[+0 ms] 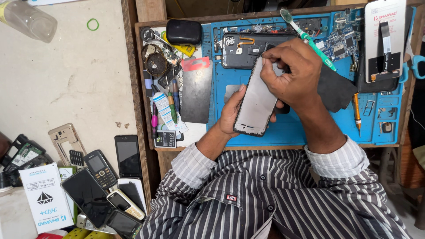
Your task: The person removes the back cover of a smartphone, disconnects internal cables, and manipulates the battery and motherboard. They then reassemble the phone by reconnecting cables and replacing the back cover.
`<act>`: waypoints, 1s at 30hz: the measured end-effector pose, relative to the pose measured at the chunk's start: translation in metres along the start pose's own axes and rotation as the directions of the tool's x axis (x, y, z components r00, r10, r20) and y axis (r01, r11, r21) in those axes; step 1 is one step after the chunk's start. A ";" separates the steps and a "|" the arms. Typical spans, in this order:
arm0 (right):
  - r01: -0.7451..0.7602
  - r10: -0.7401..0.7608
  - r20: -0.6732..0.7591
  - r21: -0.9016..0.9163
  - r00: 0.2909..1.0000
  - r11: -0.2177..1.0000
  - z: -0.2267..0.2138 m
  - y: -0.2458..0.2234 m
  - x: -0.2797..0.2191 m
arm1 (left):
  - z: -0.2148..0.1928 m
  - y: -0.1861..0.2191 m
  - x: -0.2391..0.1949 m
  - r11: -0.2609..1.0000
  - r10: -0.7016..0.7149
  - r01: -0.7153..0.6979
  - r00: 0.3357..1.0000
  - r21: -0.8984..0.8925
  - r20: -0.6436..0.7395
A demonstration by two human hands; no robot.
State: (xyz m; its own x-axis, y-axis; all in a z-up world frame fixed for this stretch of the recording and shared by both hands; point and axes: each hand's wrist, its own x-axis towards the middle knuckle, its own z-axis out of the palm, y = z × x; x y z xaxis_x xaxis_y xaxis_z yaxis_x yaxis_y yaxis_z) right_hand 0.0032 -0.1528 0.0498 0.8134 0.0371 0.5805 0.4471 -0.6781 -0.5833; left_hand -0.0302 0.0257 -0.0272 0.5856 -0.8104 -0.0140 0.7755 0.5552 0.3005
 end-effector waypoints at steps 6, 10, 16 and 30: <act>0.066 -0.062 0.064 -0.063 0.996 0.996 0.003 -0.010 -0.009 | -0.014 -0.006 -0.001 0.999 -0.048 0.050 0.995 0.012 -0.089; -0.012 0.011 0.002 0.054 1.000 0.998 -0.006 -0.010 -0.011 | -0.013 -0.006 0.001 0.997 -0.027 0.027 1.000 -0.068 0.003; 0.016 -0.021 0.032 0.146 0.999 0.989 -0.024 -0.005 -0.010 | 0.000 0.007 0.000 0.984 -0.028 0.030 1.000 -0.178 0.008; 0.041 -0.027 0.076 -0.179 0.997 0.983 -0.016 -0.022 0.004 | -0.001 0.002 0.000 0.997 0.031 -0.029 0.999 -0.070 0.025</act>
State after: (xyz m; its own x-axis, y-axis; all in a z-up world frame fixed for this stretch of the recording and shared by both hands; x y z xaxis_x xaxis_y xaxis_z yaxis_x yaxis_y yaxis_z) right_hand -0.0093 -0.1493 0.0743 0.8268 0.1112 0.5514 0.4059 -0.7966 -0.4479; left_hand -0.0291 0.0269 -0.0273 0.6031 -0.7974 0.0188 0.7729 0.5901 0.2334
